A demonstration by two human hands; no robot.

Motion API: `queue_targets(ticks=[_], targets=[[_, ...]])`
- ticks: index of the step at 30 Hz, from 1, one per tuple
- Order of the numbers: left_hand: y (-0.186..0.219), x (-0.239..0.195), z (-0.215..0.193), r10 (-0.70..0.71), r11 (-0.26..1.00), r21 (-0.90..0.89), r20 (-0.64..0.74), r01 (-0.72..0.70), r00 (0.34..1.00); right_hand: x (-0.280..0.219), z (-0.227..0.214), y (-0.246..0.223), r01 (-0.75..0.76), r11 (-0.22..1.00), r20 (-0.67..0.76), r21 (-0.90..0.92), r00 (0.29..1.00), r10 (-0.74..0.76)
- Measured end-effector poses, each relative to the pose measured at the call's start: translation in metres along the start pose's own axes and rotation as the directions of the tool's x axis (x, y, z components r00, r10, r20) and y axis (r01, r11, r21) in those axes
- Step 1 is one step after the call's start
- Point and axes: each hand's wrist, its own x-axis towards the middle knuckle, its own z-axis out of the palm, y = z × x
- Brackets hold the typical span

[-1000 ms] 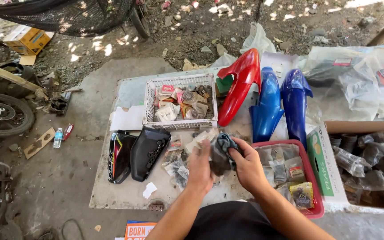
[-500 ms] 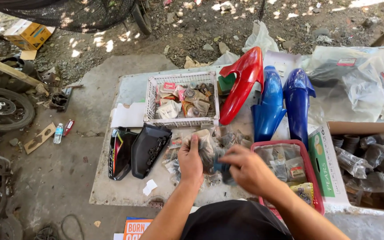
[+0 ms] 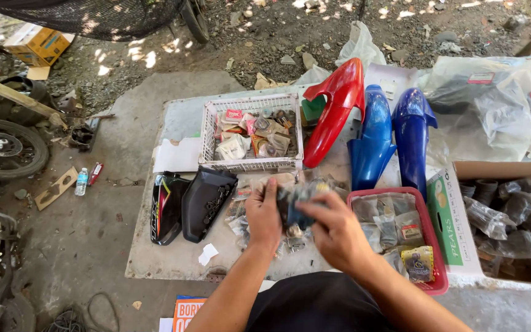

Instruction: The person cleans several small motorcycle parts, including a yellow packaged item and various dark components, using a blue cloth. The person wipes each item individually and places them into a red basket on a table.

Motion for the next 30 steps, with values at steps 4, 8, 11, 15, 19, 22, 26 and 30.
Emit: queue_targets(ticks=[4,8,11,15,19,22,26,30], targets=[[-0.006,-0.015,0.008,0.071,0.997,0.01,0.115,-0.072,0.991,0.014,0.009,-0.01,0.047,0.999,-0.217,0.014,0.975,-0.043],[0.012,-0.004,0.008,0.119,0.978,0.172,-0.004,-0.117,0.993,-0.014,0.023,-0.003,0.185,0.982,-0.072,-0.029,0.98,-0.187],[0.017,0.0,0.001,0.137,0.986,0.105,-0.098,-0.126,0.986,-0.026,0.027,-0.001,0.111,0.993,0.001,0.04,0.994,-0.111],[0.025,-0.013,0.005,-0.146,0.944,-0.262,0.208,0.199,0.967,-0.012,0.02,0.007,-0.06,0.995,-0.094,0.085,0.993,0.068],[0.011,-0.015,-0.001,-0.184,0.876,-0.366,0.346,0.313,0.92,0.003,0.003,0.011,-0.301,0.904,0.013,0.304,0.95,0.311],[0.003,-0.011,0.005,-0.212,0.889,-0.367,0.199,0.274,0.957,0.007,0.007,0.023,-0.29,0.907,-0.147,0.305,0.927,0.346],[-0.008,-0.01,0.009,-0.157,0.954,-0.256,0.023,0.158,0.987,0.011,0.019,0.018,0.205,0.965,-0.39,-0.164,0.885,-0.254],[0.004,0.018,-0.001,-0.256,0.948,-0.201,-0.021,0.247,0.966,-0.003,0.04,0.014,0.449,0.795,-0.195,-0.408,0.808,-0.556]])
